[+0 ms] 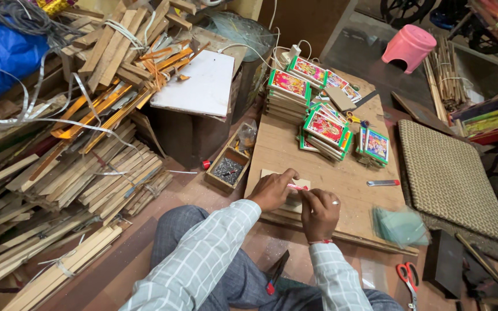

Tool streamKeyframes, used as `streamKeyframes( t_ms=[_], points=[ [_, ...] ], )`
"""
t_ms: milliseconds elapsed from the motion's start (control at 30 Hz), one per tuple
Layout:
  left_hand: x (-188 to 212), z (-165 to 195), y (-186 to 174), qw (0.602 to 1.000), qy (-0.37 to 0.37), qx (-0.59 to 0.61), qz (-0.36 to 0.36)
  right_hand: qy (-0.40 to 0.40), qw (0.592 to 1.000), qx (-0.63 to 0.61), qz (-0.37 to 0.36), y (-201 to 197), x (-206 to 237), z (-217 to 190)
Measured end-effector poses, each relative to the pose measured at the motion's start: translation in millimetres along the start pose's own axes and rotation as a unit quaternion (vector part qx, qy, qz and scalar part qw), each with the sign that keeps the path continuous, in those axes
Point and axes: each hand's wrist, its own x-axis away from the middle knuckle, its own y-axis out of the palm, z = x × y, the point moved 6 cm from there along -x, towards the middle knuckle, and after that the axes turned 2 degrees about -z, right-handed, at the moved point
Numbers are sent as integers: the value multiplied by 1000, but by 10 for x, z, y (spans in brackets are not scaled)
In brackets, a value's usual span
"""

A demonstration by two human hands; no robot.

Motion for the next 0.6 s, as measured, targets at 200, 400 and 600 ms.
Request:
streamKeyframes(
  t_ms=[200, 400, 600],
  points=[
    [21, 23, -21, 1000, 1, 13, -2, 11, 999, 44, -15, -18, 45, 36],
    [29, 47, -36, 1000, 8, 21, -6, 73, 995, 44, -53, 8, 68, 235],
    [27, 29, -20, 1000, -3, 19, -6, 228, 960, -131, -95, -19, 5, 395]
  ],
)
